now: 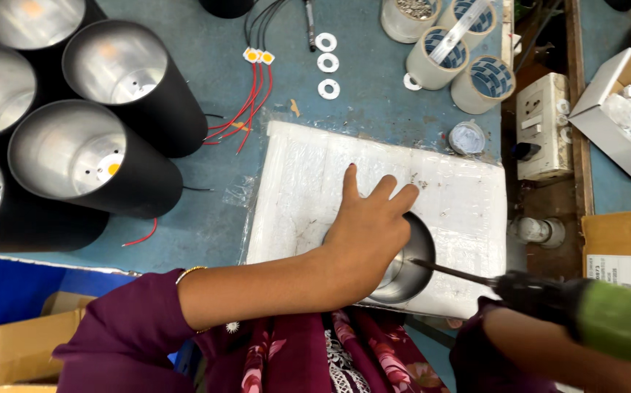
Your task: The person assembles LED light fixtures at a workbench. They place an LED module with red and black wires into a round metal base, thread the wires through the base, drive screws with a green electric screwdriver to secure the module, and fit black cylindrical shades over the finished bases.
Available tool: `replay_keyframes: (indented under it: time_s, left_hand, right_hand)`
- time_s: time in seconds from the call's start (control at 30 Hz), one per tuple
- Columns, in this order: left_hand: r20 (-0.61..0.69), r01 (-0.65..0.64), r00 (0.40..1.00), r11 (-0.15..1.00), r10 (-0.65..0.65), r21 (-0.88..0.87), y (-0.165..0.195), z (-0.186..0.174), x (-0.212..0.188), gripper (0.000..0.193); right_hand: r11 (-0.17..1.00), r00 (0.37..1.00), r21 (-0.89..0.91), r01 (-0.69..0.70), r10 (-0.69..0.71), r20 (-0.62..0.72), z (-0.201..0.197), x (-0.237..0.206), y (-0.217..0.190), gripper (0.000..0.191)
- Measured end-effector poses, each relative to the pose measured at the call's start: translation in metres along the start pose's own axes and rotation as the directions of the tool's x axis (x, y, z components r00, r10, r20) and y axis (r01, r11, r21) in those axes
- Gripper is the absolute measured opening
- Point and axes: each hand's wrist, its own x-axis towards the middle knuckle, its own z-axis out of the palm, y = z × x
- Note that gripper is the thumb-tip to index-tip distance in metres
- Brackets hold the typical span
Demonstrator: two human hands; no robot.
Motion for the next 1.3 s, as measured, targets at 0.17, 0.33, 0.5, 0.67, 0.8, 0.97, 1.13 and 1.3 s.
replay_keyframes:
  time_s: [0.17,0.33,0.5,0.67,0.8,0.97,1.13,1.3]
  left_hand:
    - [0.024,0.027,0.999,1.0,-0.027,-0.004,0.0,0.0,0.002,0.033]
    - [0.027,0.047,0.999,0.999,-0.047,-0.024,0.0,0.001,0.005,0.036]
    - [0.028,0.045,0.999,0.999,-0.044,-0.016,-0.002,0.002,0.005,0.036]
    - [0.011,0.044,0.999,0.999,-0.044,-0.018,-0.002,0.002,0.005,0.039]
    - [0.068,0.066,0.996,0.998,-0.065,-0.015,-0.002,0.002,0.006,0.039]
    - [0.044,0.057,0.997,0.998,-0.056,-0.026,-0.004,0.001,0.005,0.036]
    - [0.074,0.048,0.996,0.999,-0.048,0.007,-0.005,0.001,0.005,0.032]
    - [0.074,0.025,0.997,0.999,-0.027,0.031,-0.005,0.005,0.007,0.031]
  right_hand:
    - [0.999,0.996,0.0,0.037,-0.037,0.086,0.032,0.01,0.018,0.025]
    - [0.997,0.944,-0.066,-0.038,0.057,0.326,0.04,0.023,0.021,0.029]
    - [0.993,0.91,-0.043,-0.107,0.115,0.398,0.042,0.032,0.024,0.031]
    - [0.998,0.986,0.001,-0.058,0.058,0.157,0.065,0.022,0.033,0.031]
    - [0.992,0.941,-0.033,-0.119,0.124,0.316,0.065,0.032,0.031,0.029]
    - [0.997,0.87,-0.032,-0.063,0.071,0.489,0.066,0.048,0.038,0.029]
    - [0.968,0.726,0.0,-0.25,0.188,0.662,0.089,0.079,0.041,0.033]
    - [0.878,0.54,-0.043,-0.477,0.331,0.774,0.112,0.115,0.035,0.045]
